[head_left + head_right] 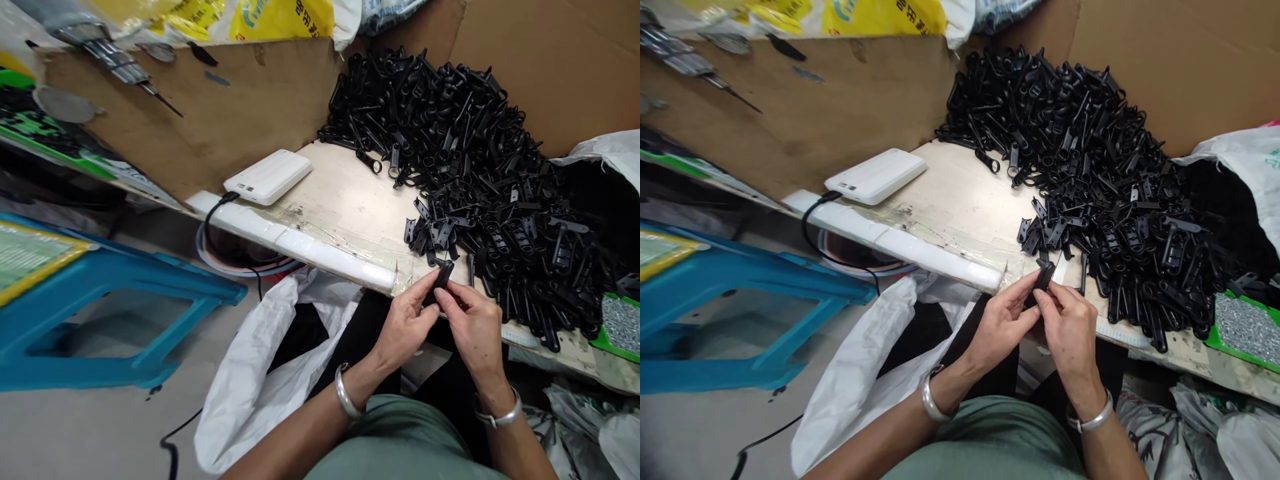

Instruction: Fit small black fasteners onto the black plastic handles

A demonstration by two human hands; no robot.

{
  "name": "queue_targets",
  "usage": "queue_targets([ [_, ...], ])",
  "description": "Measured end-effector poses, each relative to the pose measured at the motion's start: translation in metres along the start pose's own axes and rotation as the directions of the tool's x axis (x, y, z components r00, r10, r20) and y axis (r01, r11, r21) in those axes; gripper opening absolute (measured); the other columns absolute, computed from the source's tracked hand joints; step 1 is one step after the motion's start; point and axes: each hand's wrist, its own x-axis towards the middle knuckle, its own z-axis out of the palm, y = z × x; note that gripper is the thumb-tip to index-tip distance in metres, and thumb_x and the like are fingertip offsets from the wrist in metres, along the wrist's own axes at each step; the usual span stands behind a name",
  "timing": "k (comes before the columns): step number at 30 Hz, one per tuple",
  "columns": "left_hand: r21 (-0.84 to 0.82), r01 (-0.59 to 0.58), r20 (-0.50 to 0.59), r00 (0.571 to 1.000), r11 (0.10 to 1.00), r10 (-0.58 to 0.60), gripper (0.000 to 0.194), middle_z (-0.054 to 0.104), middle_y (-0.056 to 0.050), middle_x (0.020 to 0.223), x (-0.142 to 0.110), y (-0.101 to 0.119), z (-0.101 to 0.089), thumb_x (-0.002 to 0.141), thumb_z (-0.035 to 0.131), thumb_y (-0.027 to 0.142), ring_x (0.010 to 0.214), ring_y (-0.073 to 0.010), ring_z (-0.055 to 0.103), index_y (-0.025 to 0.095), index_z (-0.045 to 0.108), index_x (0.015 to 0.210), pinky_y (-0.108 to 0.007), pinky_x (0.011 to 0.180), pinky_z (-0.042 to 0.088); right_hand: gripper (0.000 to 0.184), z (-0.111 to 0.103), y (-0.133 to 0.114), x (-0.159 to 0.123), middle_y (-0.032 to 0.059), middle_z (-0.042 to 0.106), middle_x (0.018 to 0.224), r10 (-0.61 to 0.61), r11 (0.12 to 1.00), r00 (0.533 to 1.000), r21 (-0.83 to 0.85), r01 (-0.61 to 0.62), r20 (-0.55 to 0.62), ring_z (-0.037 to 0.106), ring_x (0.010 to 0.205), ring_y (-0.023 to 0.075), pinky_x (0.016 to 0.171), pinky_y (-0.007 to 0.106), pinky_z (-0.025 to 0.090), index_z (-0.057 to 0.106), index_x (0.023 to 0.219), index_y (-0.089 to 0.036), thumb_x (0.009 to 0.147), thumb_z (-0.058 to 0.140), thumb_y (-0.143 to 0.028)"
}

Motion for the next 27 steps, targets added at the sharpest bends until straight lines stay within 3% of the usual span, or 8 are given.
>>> queue_targets([
  [6,0.320,-0.125,0.005,0.991,0.939,0.130,0.038,0.069,-0.002,0.120,0.000,0.010,-0.002,0.082,0.056,0.009,0.113,-0.0209,0.063,0.022,0.069,0.116,-0.035,0.107,0.044,0.018,-0.012,0.007,0.012,0.0069,0.075,0.088,0.048,0.997,0.989,0.052,-0.056,0.141,0.068,0.076,0.0207,0.073,0.032,0.053,0.076,0.086,-0.020,0.081,0.065,-0.033],
  [9,0.351,-0.139,0.044,0.990,0.926,0.132,0.040,0.069,-0.001,0.120,-0.002,0.019,-0.002,0.082,0.055,0.007,0.113,-0.0215,0.063,0.023,0.069,0.116,-0.036,0.107,0.043,0.031,-0.017,0.016,0.019,0.0083,0.072,0.104,0.088,0.956,0.985,0.264,-0.125,0.146,0.067,0.091,0.0214,0.084,0.036,0.054,0.073,0.103,-0.021,0.077,0.070,-0.037],
  [12,0.333,-0.125,0.100,0.990,0.935,0.096,0.043,0.069,-0.002,0.121,-0.004,0.025,-0.002,0.080,0.057,0.006,0.115,-0.0228,0.062,0.023,0.069,0.117,-0.035,0.107,0.043,0.051,-0.017,0.022,0.020,0.0078,0.071,0.112,0.110,0.821,0.960,0.522,-0.233,0.256,0.067,0.101,0.0210,0.091,0.038,0.053,0.063,0.124,-0.024,0.076,0.072,-0.039],
  [14,0.318,-0.122,0.147,0.986,0.940,0.078,0.043,0.069,-0.003,0.121,-0.006,0.027,-0.001,0.080,0.058,0.006,0.115,-0.0232,0.062,0.023,0.068,0.118,-0.034,0.105,0.044,0.048,-0.014,0.022,0.018,0.0058,0.073,0.106,0.082,0.725,0.937,0.624,-0.290,0.340,0.068,0.100,0.0208,0.092,0.039,0.053,0.063,0.123,-0.026,0.079,0.071,-0.040],
  [16,0.315,-0.128,0.173,0.982,0.940,0.076,0.041,0.070,-0.004,0.118,-0.006,0.029,0.001,0.080,0.060,0.008,0.111,-0.0236,0.064,0.022,0.069,0.117,-0.033,0.101,0.047,0.038,-0.010,0.021,0.012,0.0041,0.075,0.100,0.072,0.666,0.941,0.686,-0.293,0.332,0.069,0.097,0.0207,0.091,0.038,0.054,0.067,0.116,-0.026,0.080,0.070,-0.039],
  [22,0.356,-0.056,0.096,0.995,0.933,0.023,0.027,0.075,-0.004,0.100,-0.005,0.029,0.005,0.074,0.069,0.011,0.095,-0.0250,0.069,0.024,0.077,0.097,-0.034,0.094,0.049,0.024,-0.003,0.022,-0.001,0.0039,0.075,0.092,0.112,0.731,0.979,0.654,-0.197,0.169,0.070,0.080,0.0192,0.076,0.035,0.059,0.072,0.100,-0.025,0.080,0.069,-0.038],
  [24,0.284,0.005,0.070,0.997,0.959,-0.026,0.027,0.075,-0.005,0.101,-0.002,0.026,0.006,0.071,0.071,0.010,0.099,-0.0260,0.068,0.022,0.077,0.095,-0.035,0.097,0.048,0.026,-0.002,0.026,0.001,0.0025,0.074,0.082,0.136,0.744,0.978,0.635,-0.208,0.161,0.068,0.072,0.0174,0.070,0.032,0.059,0.072,0.098,-0.024,0.078,0.070,-0.041],
  [27,0.072,0.117,0.086,0.989,0.991,-0.123,0.026,0.075,-0.007,0.098,0.003,0.019,0.009,0.073,0.072,0.015,0.096,-0.0247,0.069,0.018,0.074,0.098,-0.038,0.094,0.050,0.033,-0.002,0.032,0.008,0.0010,0.072,0.081,0.167,0.710,0.956,0.644,-0.286,0.240,0.065,0.066,0.0144,0.063,0.028,0.058,0.072,0.101,-0.023,0.078,0.069,-0.046],
])
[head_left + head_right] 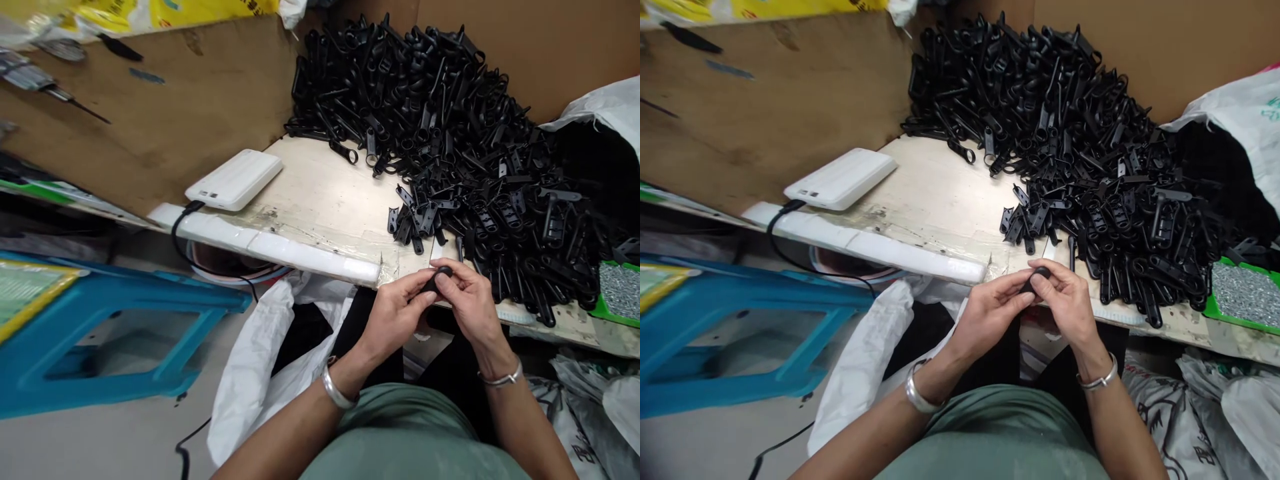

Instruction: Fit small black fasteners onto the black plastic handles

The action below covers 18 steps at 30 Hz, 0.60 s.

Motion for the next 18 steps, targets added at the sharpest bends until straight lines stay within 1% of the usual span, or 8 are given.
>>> queue_targets([
  [2,-0.165,0.043,0.002,0.999,0.985,-0.043,0.028,0.074,-0.008,0.096,0.004,-0.001,0.002,0.074,0.073,0.019,0.090,-0.0228,0.070,0.016,0.069,0.101,-0.038,0.091,0.051,0.039,-0.003,0.001,0.002,0.0034,0.072,0.094,0.038,0.997,0.999,0.062,-0.038,0.009,0.068,0.075,0.0157,0.068,0.030,0.059,0.068,0.113,-0.024,0.083,0.063,-0.049],
  [4,-0.274,0.060,-0.022,0.997,0.960,-0.069,0.029,0.074,-0.008,0.098,0.008,0.000,0.004,0.074,0.073,0.021,0.094,-0.0222,0.069,0.015,0.064,0.101,-0.037,0.093,0.049,0.041,-0.004,0.003,-0.002,0.0063,0.070,0.108,0.013,0.996,0.998,0.090,-0.008,-0.055,0.068,0.092,0.0186,0.081,0.035,0.058,0.063,0.120,-0.024,0.087,0.058,-0.048],
  [6,-0.321,0.063,-0.058,0.995,0.945,-0.086,0.030,0.073,-0.009,0.103,0.011,0.003,0.006,0.073,0.073,0.019,0.103,-0.0219,0.066,0.016,0.061,0.100,-0.036,0.098,0.046,0.038,-0.001,0.006,-0.008,0.0078,0.068,0.114,-0.038,0.999,0.990,0.004,0.039,-0.135,0.065,0.103,0.0205,0.089,0.038,0.055,0.063,0.117,-0.023,0.086,0.062,-0.044],
  [7,-0.329,0.074,-0.063,0.993,0.941,-0.101,0.030,0.073,-0.009,0.105,0.011,0.004,0.006,0.073,0.073,0.018,0.106,-0.0219,0.065,0.016,0.060,0.099,-0.035,0.099,0.044,0.035,0.001,0.007,-0.011,0.0079,0.068,0.113,-0.060,0.996,0.986,-0.070,0.050,-0.153,0.065,0.103,0.0209,0.088,0.037,0.055,0.064,0.112,-0.022,0.083,0.065,-0.042],
  [9,-0.338,0.101,-0.053,0.991,0.936,-0.126,0.031,0.072,-0.009,0.107,0.010,0.005,0.007,0.072,0.073,0.019,0.107,-0.0216,0.064,0.016,0.059,0.100,-0.035,0.100,0.043,0.029,0.006,0.008,-0.017,0.0065,0.069,0.107,-0.079,0.980,0.986,-0.192,0.051,-0.144,0.066,0.096,0.0199,0.084,0.034,0.056,0.065,0.104,-0.022,0.080,0.068,-0.039],
  [13,-0.268,0.133,-0.028,0.989,0.954,-0.146,0.032,0.073,-0.010,0.104,0.004,0.003,0.003,0.074,0.075,0.028,0.096,-0.0199,0.067,0.015,0.061,0.100,-0.030,0.088,0.049,0.015,0.008,0.005,-0.021,0.0017,0.071,0.085,-0.079,0.974,0.994,-0.218,0.060,-0.080,0.066,0.076,0.0156,0.071,0.028,0.055,0.067,0.089,-0.021,0.083,0.064,-0.034],
  [16,-0.153,0.106,-0.075,0.990,0.983,-0.118,0.031,0.075,-0.009,0.094,0.001,-0.001,0.001,0.075,0.075,0.034,0.082,-0.0186,0.069,0.015,0.062,0.095,-0.028,0.076,0.052,0.015,0.009,0.007,-0.020,0.0019,0.070,0.078,-0.076,0.956,0.996,-0.289,0.058,-0.055,0.064,0.068,0.0154,0.065,0.027,0.052,0.065,0.084,-0.020,0.083,0.063,-0.034],
  [18,-0.092,0.057,-0.134,0.989,0.994,-0.069,0.028,0.075,-0.007,0.090,0.002,-0.003,0.001,0.076,0.074,0.036,0.078,-0.0178,0.069,0.016,0.061,0.092,-0.027,0.073,0.052,0.015,0.014,0.010,-0.017,0.0029,0.069,0.079,-0.094,0.942,0.994,-0.330,0.068,-0.063,0.064,0.069,0.0159,0.066,0.029,0.052,0.063,0.085,-0.019,0.085,0.061,-0.034],
])
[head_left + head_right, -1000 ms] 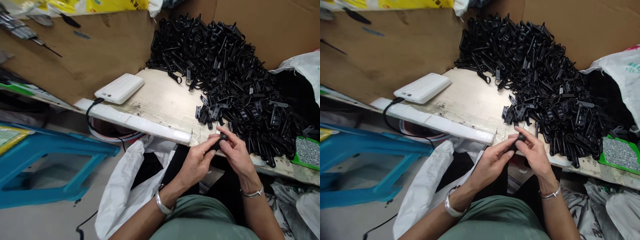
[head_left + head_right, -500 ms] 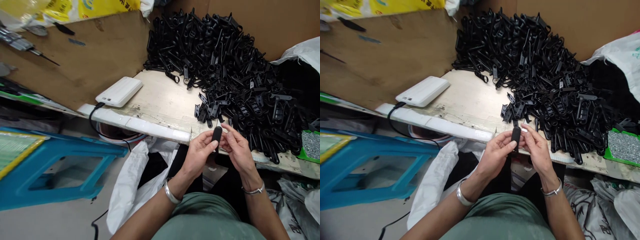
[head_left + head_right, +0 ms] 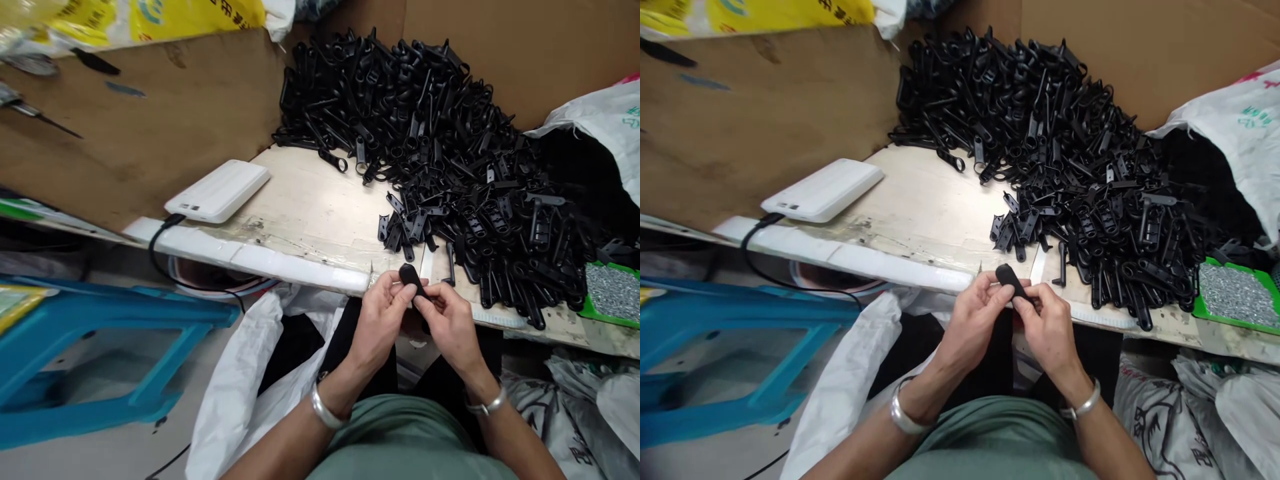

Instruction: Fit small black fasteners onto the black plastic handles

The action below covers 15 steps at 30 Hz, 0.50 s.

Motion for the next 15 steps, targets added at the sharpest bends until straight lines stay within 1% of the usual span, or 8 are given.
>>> queue_targets([
  [4,0.083,-0.138,-0.026,0.990,0.987,0.141,0.023,0.073,-0.005,0.083,0.006,0.009,-0.003,0.075,0.074,0.031,0.079,-0.0177,0.068,0.017,0.061,0.088,-0.028,0.078,0.051,0.015,0.009,-0.004,0.009,0.0044,0.070,0.088,-0.072,0.997,0.997,-0.029,0.073,0.039,0.066,0.078,0.0168,0.074,0.030,0.053,0.061,0.091,-0.019,0.089,0.056,-0.033],
  [6,0.219,-0.237,-0.031,0.968,0.947,0.249,0.019,0.071,-0.004,0.082,0.012,0.022,-0.009,0.078,0.070,0.030,0.080,-0.0187,0.067,0.018,0.062,0.090,-0.029,0.079,0.050,0.015,0.002,-0.004,0.012,0.0062,0.069,0.098,-0.156,0.981,0.986,-0.111,0.161,0.052,0.065,0.088,0.0178,0.078,0.030,0.053,0.062,0.097,-0.020,0.090,0.055,-0.030],
  [7,0.338,-0.281,-0.040,0.949,0.898,0.312,0.017,0.070,-0.004,0.083,0.017,0.031,-0.014,0.081,0.067,0.029,0.080,-0.0194,0.066,0.018,0.062,0.093,-0.030,0.079,0.050,0.016,-0.004,-0.003,0.012,0.0075,0.068,0.103,-0.203,0.961,0.979,-0.184,0.204,0.026,0.065,0.093,0.0186,0.080,0.030,0.053,0.062,0.101,-0.020,0.090,0.054,-0.028],
  [8,0.482,-0.322,-0.048,0.919,0.815,0.392,0.017,0.069,-0.005,0.084,0.022,0.041,-0.021,0.084,0.063,0.029,0.080,-0.0203,0.065,0.019,0.062,0.097,-0.031,0.079,0.049,0.018,-0.011,-0.001,0.012,0.0090,0.067,0.107,-0.243,0.933,0.970,-0.277,0.228,-0.020,0.064,0.097,0.0197,0.081,0.032,0.052,0.062,0.104,-0.019,0.090,0.054,-0.027],
  [9,0.652,-0.316,-0.055,0.887,0.690,0.458,0.018,0.068,-0.005,0.084,0.029,0.052,-0.028,0.085,0.060,0.027,0.080,-0.0213,0.064,0.019,0.062,0.101,-0.033,0.079,0.048,0.019,-0.018,0.003,0.011,0.0104,0.066,0.109,-0.275,0.897,0.959,-0.378,0.229,-0.072,0.063,0.099,0.0208,0.082,0.033,0.052,0.062,0.105,-0.019,0.091,0.052,-0.027],
  [10,0.797,-0.264,-0.055,0.863,0.543,0.502,0.017,0.066,-0.005,0.082,0.036,0.063,-0.036,0.086,0.057,0.023,0.079,-0.0226,0.062,0.019,0.062,0.102,-0.035,0.079,0.047,0.021,-0.025,0.007,0.010,0.0118,0.065,0.110,-0.293,0.856,0.949,-0.474,0.207,-0.116,0.063,0.099,0.0219,0.083,0.035,0.052,0.062,0.106,-0.018,0.092,0.052,-0.028],
  [12,0.955,-0.112,-0.055,0.842,0.274,0.537,0.017,0.062,-0.005,0.077,0.052,0.083,-0.053,0.088,0.051,0.018,0.081,-0.0263,0.061,0.019,0.061,0.101,-0.040,0.084,0.044,0.026,-0.033,0.015,0.009,0.0141,0.065,0.110,-0.286,0.765,0.948,-0.630,0.136,-0.142,0.064,0.096,0.0239,0.082,0.037,0.051,0.061,0.111,-0.016,0.093,0.051,-0.032],
  [15,0.997,0.018,0.015,0.908,-0.075,0.418,0.024,0.062,-0.009,0.081,0.072,0.102,-0.076,0.093,0.037,0.016,0.088,-0.0303,0.060,0.015,0.059,0.102,-0.050,0.085,0.042,0.038,-0.034,0.022,0.011,0.0169,0.065,0.109,-0.206,0.626,0.972,-0.779,0.042,-0.113,0.065,0.091,0.0263,0.075,0.038,0.052,0.055,0.122,-0.011,0.092,0.051,-0.034],
])
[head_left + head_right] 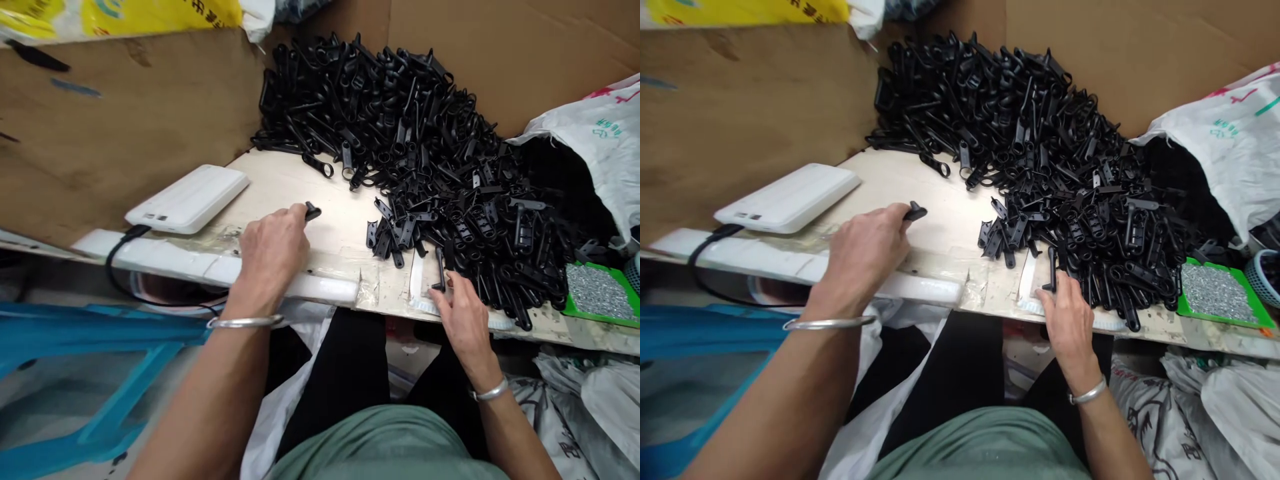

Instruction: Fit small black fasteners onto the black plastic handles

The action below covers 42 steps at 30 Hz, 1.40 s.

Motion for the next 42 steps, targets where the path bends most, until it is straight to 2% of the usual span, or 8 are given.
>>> queue_targets([
  [7,0.126,-0.261,-0.197,0.939,0.957,0.282,0.030,0.065,-0.019,0.116,-0.005,0.004,0.020,0.096,0.036,0.019,0.113,-0.0348,0.057,0.010,0.059,0.113,-0.059,0.095,0.042,0.026,-0.014,0.013,0.008,0.0097,0.068,0.090,0.005,0.999,0.999,0.052,-0.007,0.045,0.064,0.075,0.0194,0.072,0.031,0.049,0.067,0.105,-0.014,0.091,0.049,-0.027],
  [13,0.014,-0.846,-0.148,0.525,0.533,0.838,0.042,0.061,-0.012,0.130,-0.063,0.075,0.050,0.093,0.037,0.004,0.132,-0.0257,0.047,0.017,0.053,0.129,-0.051,0.109,0.038,0.019,-0.054,0.016,-0.005,0.0057,0.067,0.083,-0.007,0.918,0.973,0.388,-0.086,0.232,0.061,0.073,0.0171,0.068,0.028,0.047,0.067,0.084,-0.019,0.089,0.054,-0.033],
  [16,-0.126,-0.876,-0.148,0.481,0.466,0.864,0.036,0.066,-0.014,0.120,-0.083,0.088,0.069,0.097,0.035,0.012,0.119,-0.0245,0.058,0.013,0.053,0.128,-0.049,0.108,0.039,0.023,-0.063,0.006,-0.009,0.0008,0.060,0.064,-0.002,0.787,0.907,0.560,-0.259,0.422,0.055,0.057,0.0135,0.055,0.025,0.045,0.064,0.080,-0.018,0.087,0.057,-0.038],
  [22,-0.908,-0.079,0.079,0.932,0.412,0.353,0.033,0.070,-0.015,0.105,-0.098,0.077,0.070,0.097,0.042,0.028,0.098,-0.0219,0.066,0.012,0.055,0.122,-0.035,0.088,0.050,0.029,-0.045,-0.006,0.034,0.0014,0.063,0.064,-0.004,0.772,0.959,0.610,-0.178,0.284,0.057,0.054,0.0141,0.055,0.027,0.048,0.067,0.091,-0.016,0.087,0.056,-0.041],
  [26,-0.831,0.539,0.509,0.836,-0.137,0.202,0.029,0.071,-0.011,0.093,-0.096,0.071,0.056,0.091,0.056,0.035,0.077,-0.0165,0.067,0.012,0.060,0.109,-0.026,0.069,0.049,0.028,-0.018,-0.026,0.078,0.0102,0.065,0.104,-0.260,0.953,0.965,0.168,0.252,0.028,0.061,0.085,0.0203,0.071,0.032,0.051,0.066,0.111,-0.018,0.089,0.049,-0.019],
  [32,-0.576,0.708,0.651,0.699,-0.408,0.295,0.042,0.070,-0.019,0.101,-0.087,0.064,0.046,0.099,0.036,0.040,0.078,-0.0206,0.070,0.006,0.060,0.107,-0.036,0.080,0.052,0.027,0.002,-0.049,0.108,0.0130,0.059,0.111,-0.482,0.809,0.848,-0.258,0.527,0.221,0.052,0.097,0.0266,0.059,0.031,0.047,0.069,0.100,-0.021,0.089,0.047,-0.010],
  [37,-0.482,0.749,0.689,0.645,-0.454,0.332,0.052,0.069,-0.020,0.106,-0.085,0.063,0.045,0.100,0.028,0.045,0.087,-0.0243,0.071,0.006,0.061,0.106,-0.040,0.087,0.051,0.024,-0.008,-0.026,0.106,0.0106,0.061,0.107,-0.526,0.850,0.850,0.009,0.526,-0.015,0.056,0.101,0.0227,0.079,0.035,0.051,0.070,0.100,-0.018,0.091,0.048,-0.013],
  [42,-0.523,0.730,0.654,0.674,-0.440,0.342,0.026,0.070,-0.018,0.106,-0.088,0.066,0.048,0.096,0.046,0.025,0.088,-0.0243,0.071,0.007,0.062,0.104,-0.043,0.092,0.049,0.016,-0.021,-0.005,0.066,0.0039,0.065,0.096,-0.059,0.789,0.995,0.606,0.096,-0.080,0.062,0.071,0.0144,0.066,0.030,0.053,0.071,0.093,-0.021,0.082,0.067,-0.033],
])
